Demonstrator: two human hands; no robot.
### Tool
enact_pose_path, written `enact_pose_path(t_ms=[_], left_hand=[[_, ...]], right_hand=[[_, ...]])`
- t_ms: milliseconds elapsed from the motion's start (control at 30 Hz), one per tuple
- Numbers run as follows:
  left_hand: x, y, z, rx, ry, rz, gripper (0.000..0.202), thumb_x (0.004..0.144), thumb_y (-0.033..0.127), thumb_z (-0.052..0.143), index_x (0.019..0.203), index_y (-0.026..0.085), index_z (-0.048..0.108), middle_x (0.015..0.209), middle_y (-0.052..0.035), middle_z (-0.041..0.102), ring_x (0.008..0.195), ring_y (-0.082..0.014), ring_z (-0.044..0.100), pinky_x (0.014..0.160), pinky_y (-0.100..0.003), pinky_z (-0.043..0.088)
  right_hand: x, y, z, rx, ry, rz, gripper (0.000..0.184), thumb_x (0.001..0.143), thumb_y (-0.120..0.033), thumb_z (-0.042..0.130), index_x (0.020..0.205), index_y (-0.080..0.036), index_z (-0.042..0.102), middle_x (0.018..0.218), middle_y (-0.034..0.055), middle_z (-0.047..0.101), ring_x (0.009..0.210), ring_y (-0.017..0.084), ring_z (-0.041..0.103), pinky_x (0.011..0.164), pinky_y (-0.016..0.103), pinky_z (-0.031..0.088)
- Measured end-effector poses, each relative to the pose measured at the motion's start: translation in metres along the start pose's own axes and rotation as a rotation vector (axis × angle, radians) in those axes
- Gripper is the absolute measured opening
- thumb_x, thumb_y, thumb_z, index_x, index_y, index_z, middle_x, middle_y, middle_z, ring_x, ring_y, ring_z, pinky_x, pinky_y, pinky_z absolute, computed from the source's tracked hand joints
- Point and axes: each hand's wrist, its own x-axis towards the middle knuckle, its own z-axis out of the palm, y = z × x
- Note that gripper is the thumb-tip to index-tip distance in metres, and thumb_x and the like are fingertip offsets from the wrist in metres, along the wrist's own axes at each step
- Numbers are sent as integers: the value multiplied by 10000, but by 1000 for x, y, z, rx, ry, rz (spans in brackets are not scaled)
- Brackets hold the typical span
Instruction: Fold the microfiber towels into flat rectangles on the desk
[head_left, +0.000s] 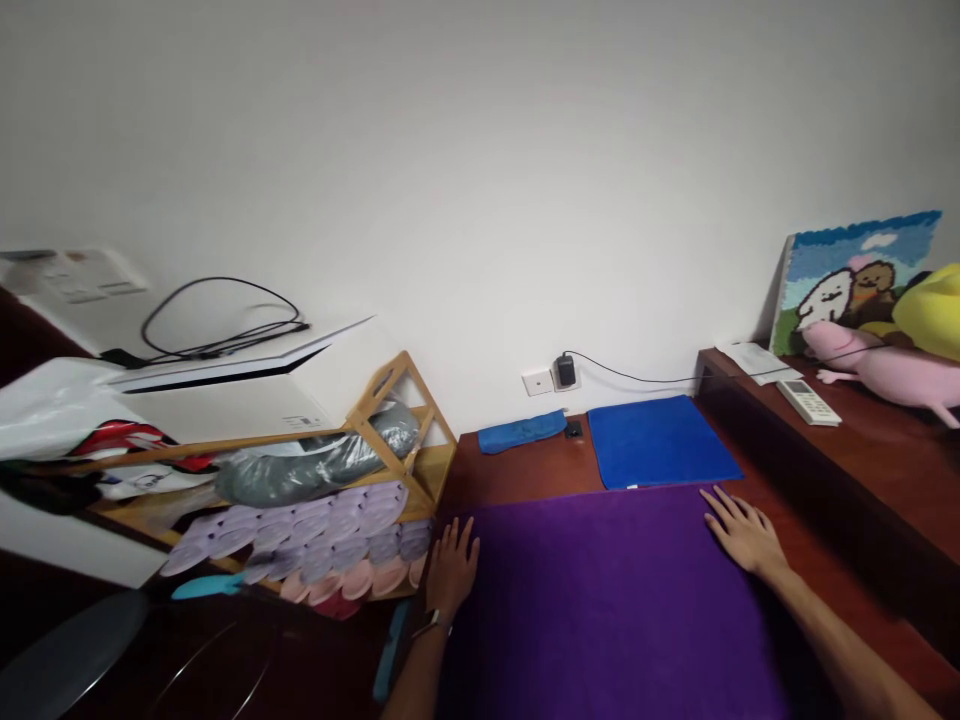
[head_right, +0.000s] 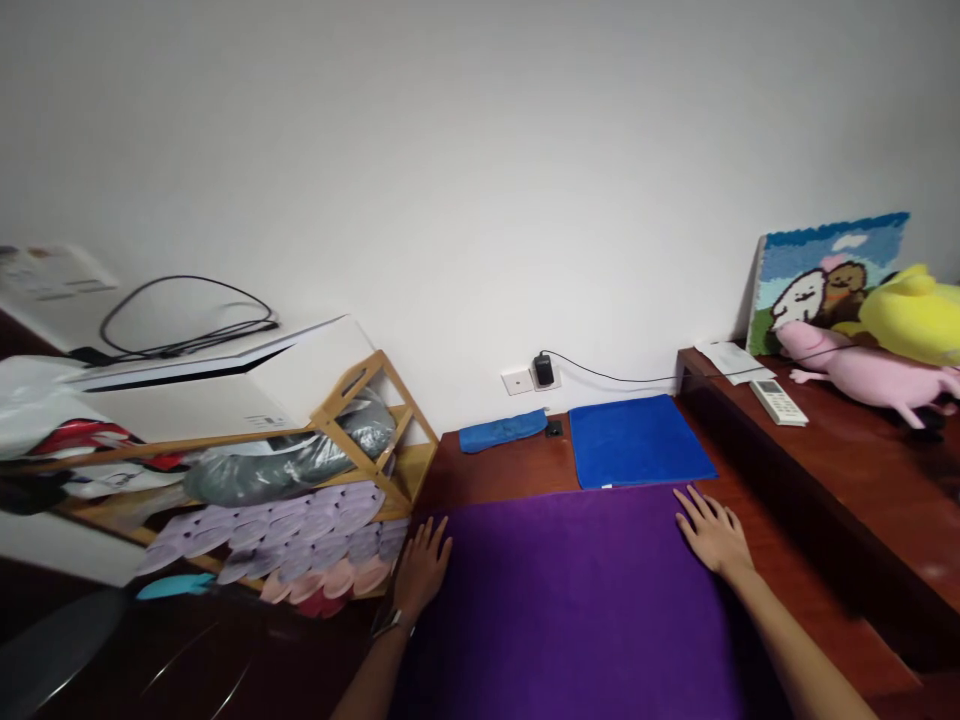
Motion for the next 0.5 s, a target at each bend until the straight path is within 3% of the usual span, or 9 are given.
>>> enact_pose_path(t_ms=[67,167,267,300,367,433,500], left_hand=[[2,0,-2,37,19,16,555,1011,378,422,1500,168,577,1584,-179,543,1480,-345,487,1206,-548,378],[-1,7,-13,66,86,47,546,1004,341,405,1454,113,612,1543,-209,576,1442,-364,522,1200,-569,383],[-17,45,-25,-5,211,50,497,998,288,389,1338,65,676,1445,-234,640,1386,-370,561,1180,-563,419],[-27,69,-28,-62,239,65,468,1000,267,385,1293,74,696,1395,-225,668,1355,-359,583,1164,-548,443],[-57,137,-28,-227,225,163,394,1000,216,400,1216,164,725,1259,-150,729,1227,-301,654,1101,-496,507],[-99,223,-22,-408,90,358,368,990,165,427,1189,237,728,1163,-99,751,1109,-262,686,1021,-455,546],[-143,315,-9,-566,-24,548,249,968,259,557,1120,284,752,1034,-106,755,995,-281,692,939,-463,560]], right_hand=[[12,9,-5,-101,-49,-16,590,940,-645,424,1474,-450,579,1654,-33,470,1474,346,444,1219,655,281],[31,26,-11,-67,-98,-11,606,946,-684,344,1454,-468,595,1637,-38,492,1446,354,477,1179,625,363],[42,41,-10,47,-41,13,600,955,-655,331,1445,-453,612,1659,-37,458,1441,333,500,1174,578,397],[43,43,-9,63,-20,21,589,955,-651,338,1422,-451,635,1656,-40,461,1439,332,504,1174,575,400],[43,44,-7,70,-16,37,559,953,-646,356,1355,-451,691,1618,-52,512,1433,332,508,1183,563,395],[42,41,-7,79,-41,55,548,955,-634,360,1327,-447,717,1578,-61,559,1439,331,497,1204,555,372],[42,39,-8,106,-60,73,549,957,-613,361,1340,-438,715,1572,-64,567,1452,333,480,1225,560,340]])
